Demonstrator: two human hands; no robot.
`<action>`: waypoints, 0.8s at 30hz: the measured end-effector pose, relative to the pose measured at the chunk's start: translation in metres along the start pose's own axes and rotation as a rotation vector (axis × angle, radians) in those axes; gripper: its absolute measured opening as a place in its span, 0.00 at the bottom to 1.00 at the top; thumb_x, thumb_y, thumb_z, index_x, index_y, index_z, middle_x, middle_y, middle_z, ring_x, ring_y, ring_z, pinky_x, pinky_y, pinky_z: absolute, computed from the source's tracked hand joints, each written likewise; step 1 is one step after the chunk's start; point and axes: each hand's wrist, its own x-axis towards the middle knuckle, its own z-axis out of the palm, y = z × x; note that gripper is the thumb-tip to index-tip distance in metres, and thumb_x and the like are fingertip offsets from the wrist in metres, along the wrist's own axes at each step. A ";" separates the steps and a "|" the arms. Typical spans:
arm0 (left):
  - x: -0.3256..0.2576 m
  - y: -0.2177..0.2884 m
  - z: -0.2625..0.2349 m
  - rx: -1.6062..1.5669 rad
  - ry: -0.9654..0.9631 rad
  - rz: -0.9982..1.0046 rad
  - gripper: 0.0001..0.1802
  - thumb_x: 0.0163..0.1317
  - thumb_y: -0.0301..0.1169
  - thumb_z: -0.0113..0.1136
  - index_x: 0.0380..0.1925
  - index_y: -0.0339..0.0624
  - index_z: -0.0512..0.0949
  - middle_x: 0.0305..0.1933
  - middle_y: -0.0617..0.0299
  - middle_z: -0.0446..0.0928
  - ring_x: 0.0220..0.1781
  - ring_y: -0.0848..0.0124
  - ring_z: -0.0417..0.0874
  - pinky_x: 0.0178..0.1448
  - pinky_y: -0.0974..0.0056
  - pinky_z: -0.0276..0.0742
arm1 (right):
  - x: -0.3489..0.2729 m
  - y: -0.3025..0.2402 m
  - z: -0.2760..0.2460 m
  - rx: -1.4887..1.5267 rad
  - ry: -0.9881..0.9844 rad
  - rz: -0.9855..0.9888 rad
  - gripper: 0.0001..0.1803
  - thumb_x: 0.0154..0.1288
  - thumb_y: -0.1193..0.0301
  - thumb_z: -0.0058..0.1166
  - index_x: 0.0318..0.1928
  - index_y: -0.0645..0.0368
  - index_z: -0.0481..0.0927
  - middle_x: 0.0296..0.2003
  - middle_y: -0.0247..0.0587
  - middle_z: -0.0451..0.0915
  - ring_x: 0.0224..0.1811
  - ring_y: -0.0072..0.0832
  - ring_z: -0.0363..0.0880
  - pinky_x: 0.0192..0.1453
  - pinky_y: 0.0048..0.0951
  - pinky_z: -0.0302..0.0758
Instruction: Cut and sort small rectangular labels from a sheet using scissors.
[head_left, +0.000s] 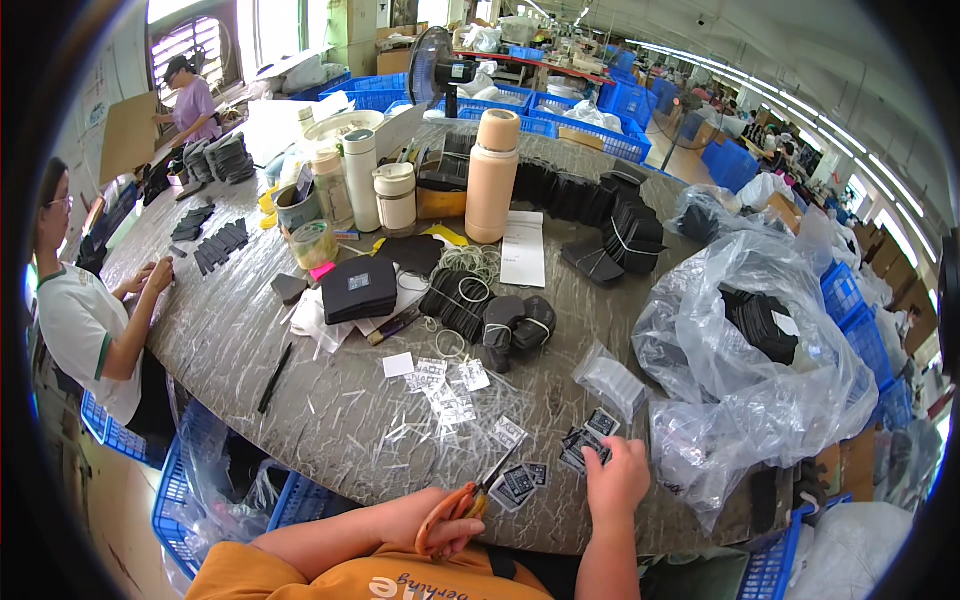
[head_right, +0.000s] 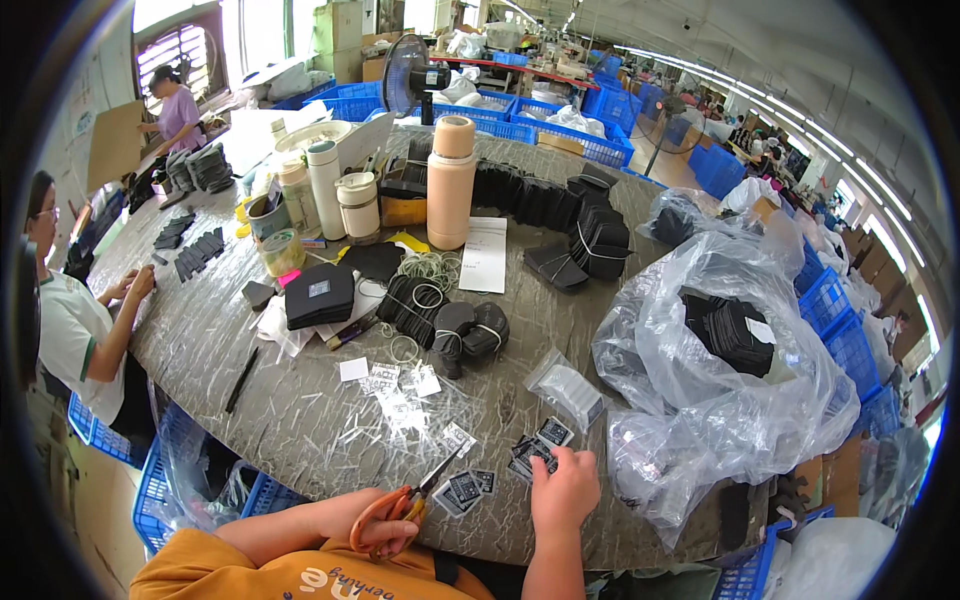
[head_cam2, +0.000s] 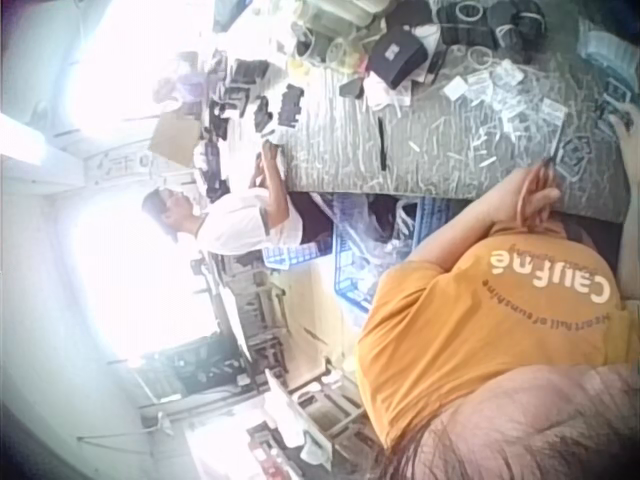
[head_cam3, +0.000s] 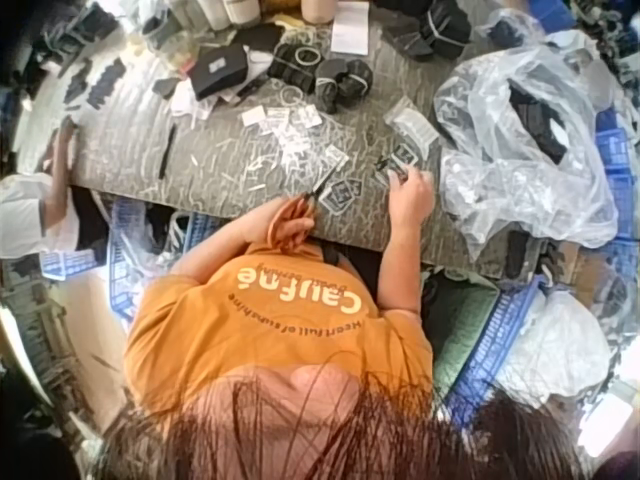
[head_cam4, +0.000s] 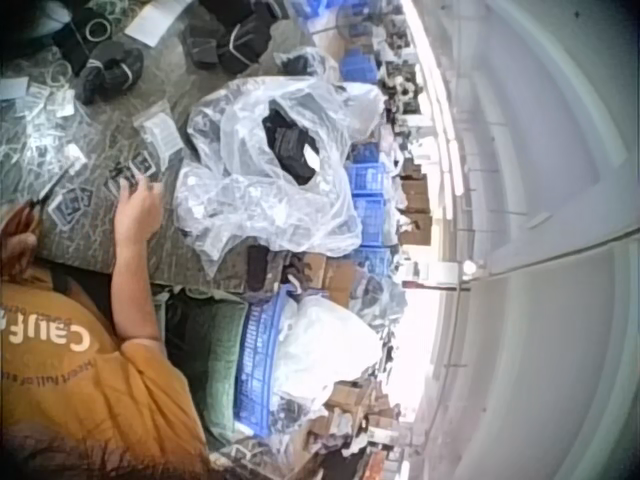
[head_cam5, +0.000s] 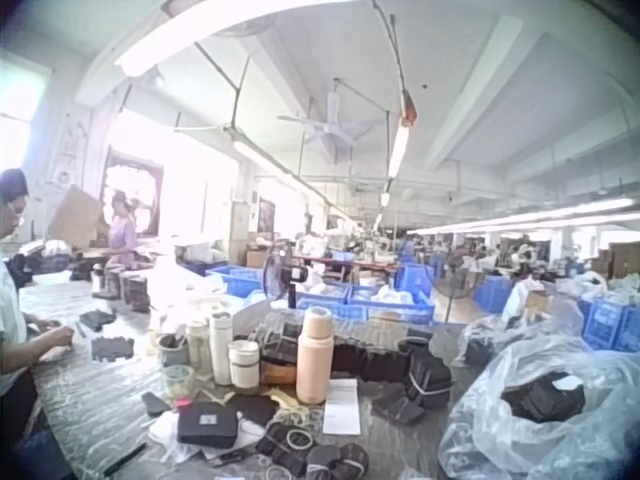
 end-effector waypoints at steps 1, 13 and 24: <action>-0.001 0.001 0.000 -0.001 0.002 0.000 0.20 0.64 0.42 0.49 0.19 0.38 0.72 0.16 0.64 0.73 0.19 0.75 0.75 0.25 0.70 0.71 | -0.003 -0.003 -0.004 -0.003 -0.001 -0.046 0.14 0.44 0.62 0.65 0.31 0.55 0.78 0.29 0.38 0.73 0.32 0.38 0.75 0.34 0.37 0.70; 0.002 -0.001 -0.003 -0.007 0.063 -0.011 0.17 0.63 0.40 0.51 0.24 0.38 0.71 0.17 0.63 0.74 0.19 0.75 0.75 0.24 0.70 0.69 | -0.036 -0.038 0.008 0.359 -0.476 -0.009 0.11 0.48 0.68 0.64 0.29 0.59 0.77 0.24 0.38 0.76 0.27 0.33 0.75 0.32 0.30 0.71; 0.003 -0.007 -0.004 0.103 -0.169 0.025 0.24 0.64 0.48 0.46 0.28 0.34 0.72 0.23 0.56 0.76 0.24 0.69 0.77 0.28 0.65 0.72 | -0.023 -0.033 0.010 1.200 -0.302 0.399 0.05 0.58 0.79 0.56 0.34 0.65 0.75 0.26 0.30 0.75 0.25 0.12 0.70 0.30 0.13 0.68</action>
